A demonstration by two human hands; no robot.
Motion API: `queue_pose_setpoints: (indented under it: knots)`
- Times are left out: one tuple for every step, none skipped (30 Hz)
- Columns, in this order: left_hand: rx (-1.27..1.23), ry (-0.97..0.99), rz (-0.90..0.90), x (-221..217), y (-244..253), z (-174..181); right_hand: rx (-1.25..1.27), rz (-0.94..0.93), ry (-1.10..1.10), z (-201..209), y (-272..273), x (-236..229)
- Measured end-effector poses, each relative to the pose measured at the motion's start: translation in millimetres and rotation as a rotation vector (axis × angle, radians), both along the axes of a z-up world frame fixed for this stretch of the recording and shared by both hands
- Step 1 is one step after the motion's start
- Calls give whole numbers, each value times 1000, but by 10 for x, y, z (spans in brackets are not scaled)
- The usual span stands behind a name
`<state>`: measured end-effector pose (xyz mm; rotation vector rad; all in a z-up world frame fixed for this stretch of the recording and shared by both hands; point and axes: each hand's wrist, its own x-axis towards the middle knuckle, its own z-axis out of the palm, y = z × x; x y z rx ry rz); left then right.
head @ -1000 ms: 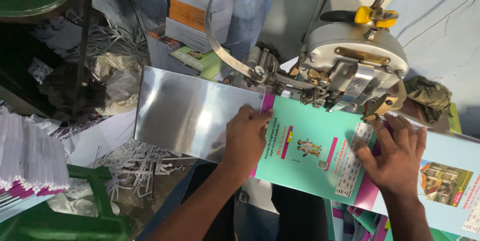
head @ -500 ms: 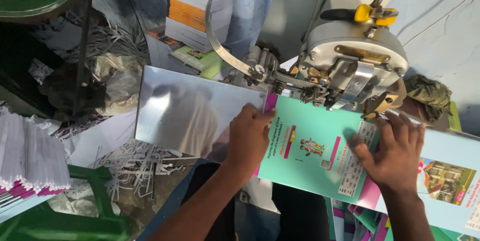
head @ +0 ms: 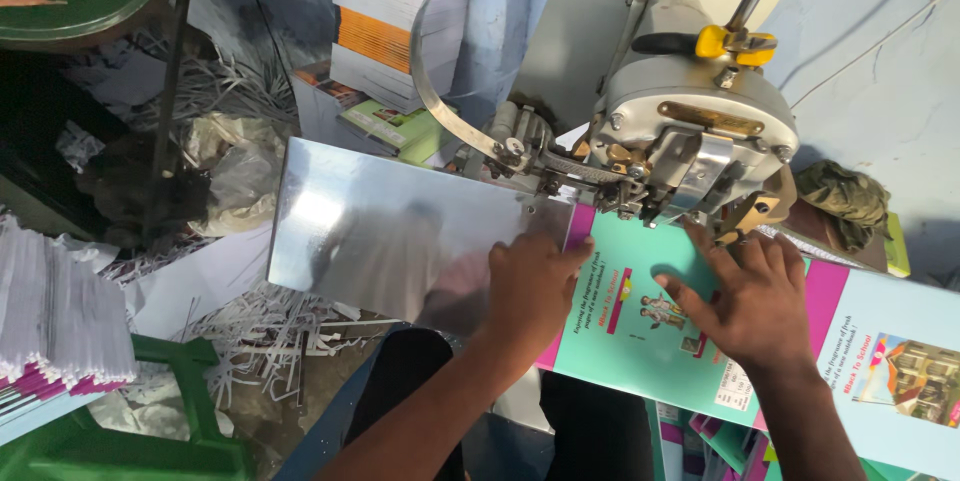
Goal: The person repeatedly takes a book from a stack, places it on a sewing machine, and stitches the spine. After each stitch, the person moves the finished book to a separate pile and retrieves the next book to continue the process.
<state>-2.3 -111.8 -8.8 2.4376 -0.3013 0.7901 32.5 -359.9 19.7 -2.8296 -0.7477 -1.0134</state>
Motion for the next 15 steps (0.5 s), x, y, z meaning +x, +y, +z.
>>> queue_pose_setpoints:
  knots:
    - [31, -5, 13, -14, -8, 7, -1, 8, -4, 6, -17, 0]
    - [61, -10, 24, -35, -30, 13, -3, 14, -8, 20, -51, 3]
    - [90, -16, 35, -51, -51, 20, -5, 19, -12, 28, -82, 6]
    - [102, -17, 28, -62, -60, 24, 3, 16, -2, 27, -105, 10]
    - [114, -17, 22, -72, -64, 27, 11, 12, 8, 27, -127, 17]
    - [125, -17, 17, -84, -68, 29, 18, 12, 19, 25, -143, 21]
    - [130, -34, 18, -93, -76, 28, 25, 12, 31, 23, -160, 19]
    - [135, -49, 18, -102, -82, 25, 32, 13, 43, 19, -176, 16]
    - [140, -65, 19, -106, -86, 22, 39, 14, 55, 15, -188, 16]
    - [127, -54, 15, -105, -87, 18, 32, 9, 49, 10, -193, 22]
    - [114, -42, 11, -101, -89, 14, 25, 4, 43, 9, -197, 34]
    - [102, -30, 7, -102, -91, 5, 18, -1, 38, 3, -200, 38]
    - [95, -31, 3, -104, -89, -4, 20, 0, 43, -4, -200, 39]
    - [88, -34, -1, -102, -91, -10, 20, 0, 45, -3, -204, 44]
    - [81, -37, -6, -102, -92, -16, 21, 1, 47, 1, -207, 45]
